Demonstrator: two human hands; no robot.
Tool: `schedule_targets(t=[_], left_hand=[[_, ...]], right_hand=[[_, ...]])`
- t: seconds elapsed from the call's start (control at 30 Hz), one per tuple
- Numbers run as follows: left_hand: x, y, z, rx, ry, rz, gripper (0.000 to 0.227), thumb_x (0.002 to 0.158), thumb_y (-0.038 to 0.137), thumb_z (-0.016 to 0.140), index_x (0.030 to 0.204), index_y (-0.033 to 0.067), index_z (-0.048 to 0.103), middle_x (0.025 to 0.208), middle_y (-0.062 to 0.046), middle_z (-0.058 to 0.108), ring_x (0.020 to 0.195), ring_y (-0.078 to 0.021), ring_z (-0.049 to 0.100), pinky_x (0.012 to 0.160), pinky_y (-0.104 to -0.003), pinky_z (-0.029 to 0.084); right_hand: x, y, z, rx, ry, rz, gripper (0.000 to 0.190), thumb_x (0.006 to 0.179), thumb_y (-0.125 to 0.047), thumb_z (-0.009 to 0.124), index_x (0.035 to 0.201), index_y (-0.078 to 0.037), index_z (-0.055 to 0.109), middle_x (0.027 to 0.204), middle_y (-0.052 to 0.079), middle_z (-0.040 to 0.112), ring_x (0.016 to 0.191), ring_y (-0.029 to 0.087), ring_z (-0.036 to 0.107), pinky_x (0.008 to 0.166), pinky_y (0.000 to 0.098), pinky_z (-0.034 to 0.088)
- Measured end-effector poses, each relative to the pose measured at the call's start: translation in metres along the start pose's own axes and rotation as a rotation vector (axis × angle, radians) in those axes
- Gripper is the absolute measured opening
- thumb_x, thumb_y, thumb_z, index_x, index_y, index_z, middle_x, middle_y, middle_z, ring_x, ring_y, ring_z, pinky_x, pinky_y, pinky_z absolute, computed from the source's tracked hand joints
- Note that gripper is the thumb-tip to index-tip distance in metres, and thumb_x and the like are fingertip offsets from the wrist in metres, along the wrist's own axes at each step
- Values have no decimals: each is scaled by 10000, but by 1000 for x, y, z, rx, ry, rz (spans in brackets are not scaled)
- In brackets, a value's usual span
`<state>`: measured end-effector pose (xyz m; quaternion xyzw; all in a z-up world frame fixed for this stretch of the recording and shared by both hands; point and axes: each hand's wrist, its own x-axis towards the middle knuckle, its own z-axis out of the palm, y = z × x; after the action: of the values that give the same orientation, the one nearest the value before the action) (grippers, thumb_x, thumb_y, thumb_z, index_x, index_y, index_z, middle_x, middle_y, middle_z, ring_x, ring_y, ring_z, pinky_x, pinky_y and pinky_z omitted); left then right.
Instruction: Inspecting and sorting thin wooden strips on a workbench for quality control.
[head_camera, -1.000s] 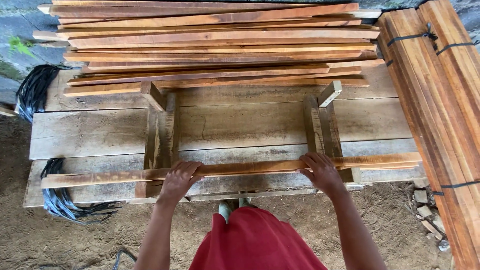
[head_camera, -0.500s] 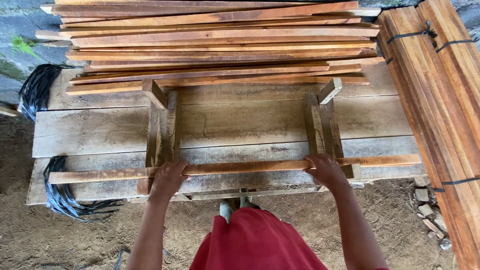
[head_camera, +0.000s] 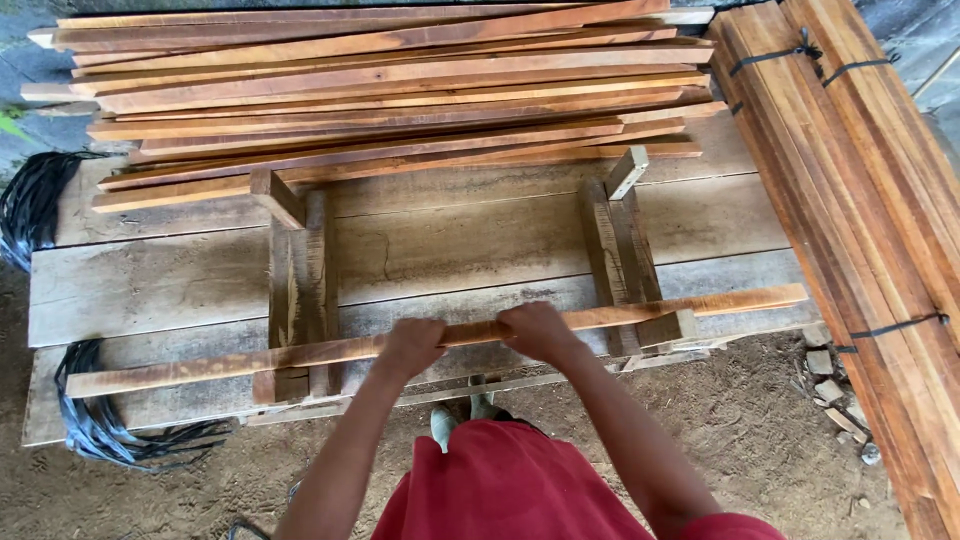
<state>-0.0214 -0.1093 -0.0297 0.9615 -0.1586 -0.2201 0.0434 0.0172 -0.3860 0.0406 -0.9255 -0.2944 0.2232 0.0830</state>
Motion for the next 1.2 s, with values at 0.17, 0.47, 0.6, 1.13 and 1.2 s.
schedule_targets(t=[0.17,0.47,0.6,1.13,1.2], left_hand=[[-47,25,-88,-24,-75,66,439,918,375,666,1290,163,563,1148,-88,740,1045,-348,734,864,-505,582],[-107,-107,-59,-29,-115,-231,220,856,324,686,1046,215,664,1017,-85,785,1015,-328,758,865,-473,606],[-107,-114,-47,-17,-94,-348,160,829,339,701,954,245,734,894,-35,787,917,-285,785,803,-435,628],[-72,-88,-37,4,-160,-233,371,822,492,636,1121,292,729,1069,-51,782,1082,-279,741,929,-425,587],[-48,-55,-32,-68,-150,-109,437,846,525,650,1177,247,717,1071,-103,777,1089,-322,737,958,-470,564]], right_hand=[[-2,0,-4,5,18,-64,391,871,-279,730,1247,-192,670,1090,94,766,1021,374,733,903,540,566],[-82,111,-57,-129,-187,362,367,845,-333,736,1203,-254,735,1106,103,792,1093,368,739,978,501,567],[-68,170,-9,-244,-149,454,306,756,-377,756,1055,-316,789,1000,31,813,1021,311,770,903,465,598],[-39,75,-46,-152,-242,254,423,831,-327,726,1223,-167,740,1108,174,785,1086,422,727,987,548,555],[-16,48,-32,-110,-216,128,452,834,-423,733,1220,-187,738,1076,167,781,1065,422,727,962,537,565]])
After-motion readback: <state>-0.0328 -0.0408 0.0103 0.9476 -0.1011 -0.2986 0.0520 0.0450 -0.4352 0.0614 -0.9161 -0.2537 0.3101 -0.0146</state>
